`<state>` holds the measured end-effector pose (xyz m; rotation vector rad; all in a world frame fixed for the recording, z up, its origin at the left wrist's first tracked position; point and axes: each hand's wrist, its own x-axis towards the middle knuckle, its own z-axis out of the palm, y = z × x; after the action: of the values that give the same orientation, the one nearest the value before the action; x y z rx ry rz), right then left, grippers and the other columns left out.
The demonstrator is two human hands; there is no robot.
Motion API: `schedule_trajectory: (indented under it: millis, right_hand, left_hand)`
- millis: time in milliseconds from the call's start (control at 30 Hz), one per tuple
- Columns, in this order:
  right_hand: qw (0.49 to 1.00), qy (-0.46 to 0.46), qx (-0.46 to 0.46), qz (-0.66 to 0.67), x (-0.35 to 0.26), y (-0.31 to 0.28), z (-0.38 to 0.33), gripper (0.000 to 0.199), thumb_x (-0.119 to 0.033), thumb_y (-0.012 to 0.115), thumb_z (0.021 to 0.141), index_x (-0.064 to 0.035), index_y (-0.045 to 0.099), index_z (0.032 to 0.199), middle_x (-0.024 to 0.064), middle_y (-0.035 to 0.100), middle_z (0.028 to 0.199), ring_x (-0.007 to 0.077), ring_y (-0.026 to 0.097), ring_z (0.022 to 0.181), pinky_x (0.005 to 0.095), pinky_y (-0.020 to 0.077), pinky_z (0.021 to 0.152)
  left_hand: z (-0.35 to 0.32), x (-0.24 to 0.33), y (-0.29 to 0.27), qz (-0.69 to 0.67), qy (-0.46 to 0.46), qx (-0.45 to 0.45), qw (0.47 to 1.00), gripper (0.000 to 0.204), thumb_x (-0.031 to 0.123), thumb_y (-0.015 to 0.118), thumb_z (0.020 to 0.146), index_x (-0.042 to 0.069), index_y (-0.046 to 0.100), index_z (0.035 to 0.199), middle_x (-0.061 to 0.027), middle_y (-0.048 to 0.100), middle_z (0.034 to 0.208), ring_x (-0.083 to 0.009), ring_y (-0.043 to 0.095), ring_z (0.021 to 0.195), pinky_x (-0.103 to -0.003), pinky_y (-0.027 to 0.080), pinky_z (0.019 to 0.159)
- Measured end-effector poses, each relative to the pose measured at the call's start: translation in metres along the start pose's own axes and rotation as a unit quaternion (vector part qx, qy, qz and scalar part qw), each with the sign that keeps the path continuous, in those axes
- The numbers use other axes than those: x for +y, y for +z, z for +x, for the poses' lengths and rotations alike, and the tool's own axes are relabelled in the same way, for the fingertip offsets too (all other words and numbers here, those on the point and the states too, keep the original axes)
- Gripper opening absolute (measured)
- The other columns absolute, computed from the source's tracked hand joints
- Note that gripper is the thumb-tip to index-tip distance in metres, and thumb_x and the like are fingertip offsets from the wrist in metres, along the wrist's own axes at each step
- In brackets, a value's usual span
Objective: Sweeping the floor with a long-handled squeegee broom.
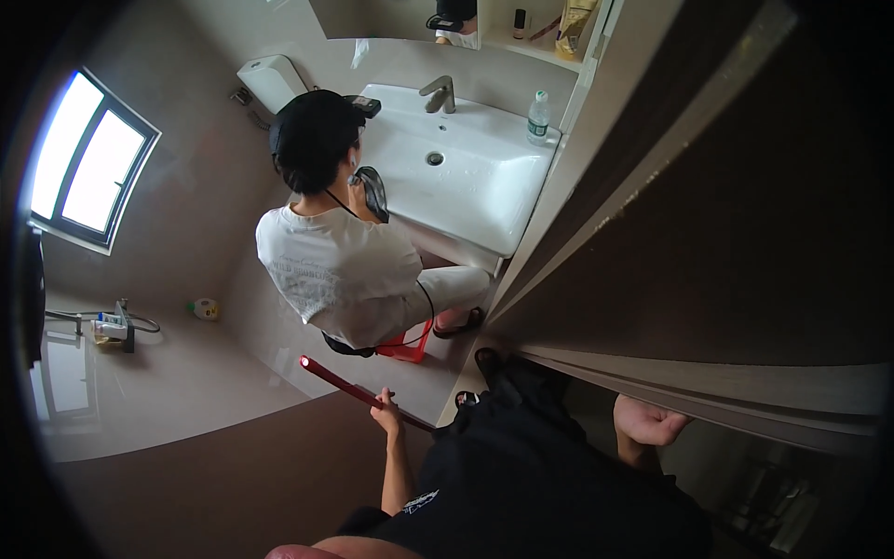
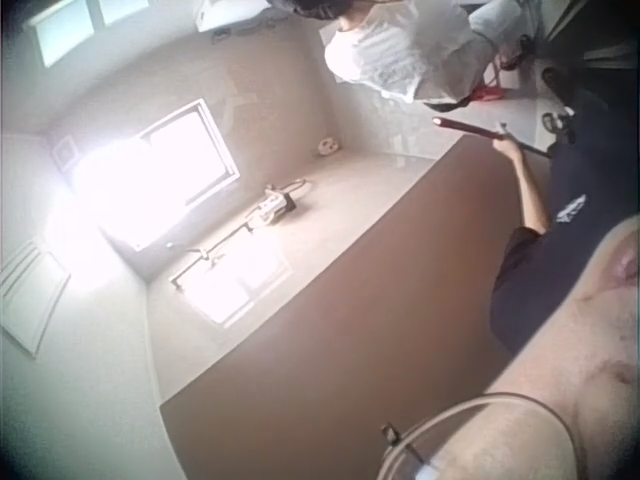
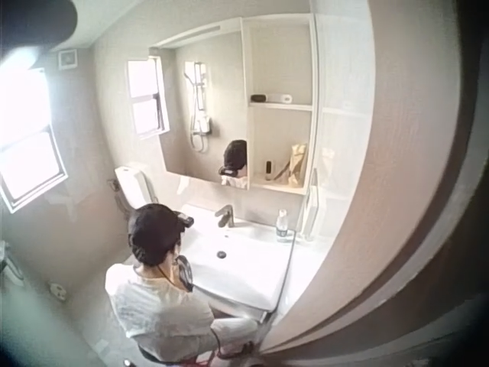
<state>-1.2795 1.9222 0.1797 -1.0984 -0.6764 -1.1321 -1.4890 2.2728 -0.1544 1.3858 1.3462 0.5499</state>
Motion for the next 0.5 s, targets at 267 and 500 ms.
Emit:
schedule_trajectory:
  millis: [267, 500]
  right_hand:
    - [0.998, -0.012, -0.062, 0.009, 0.002, -0.005, 0.005, 0.058, -0.031, 0.017, 0.092, 0.0061, 0.038, 0.130, 0.0213, 0.042, 0.132, 0.0214, 0.045, 0.120, 0.0328, 0.0414, 0.098]
    - [0.998, -0.020, -0.040, 0.045, 0.001, 0.014, 0.014, 0.057, -0.031, 0.017, 0.092, 0.0068, 0.042, 0.128, 0.0223, 0.046, 0.129, 0.0230, 0.049, 0.117, 0.0328, 0.0440, 0.096]
  left_hand:
    - [0.004, -0.005, 0.001, 0.011, 0.006, -0.003, 1.000, 0.031, 0.028, 0.064, 0.084, 0.000, 0.065, 0.072, 0.0005, 0.048, 0.051, -0.0084, 0.043, 0.046, -0.026, 0.035, 0.046]
    - [0.003, 0.000, -0.003, 0.027, -0.010, -0.005, 1.000, 0.032, 0.030, 0.063, 0.084, 0.000, 0.066, 0.073, -0.0014, 0.051, 0.053, -0.0096, 0.047, 0.047, -0.027, 0.038, 0.047]
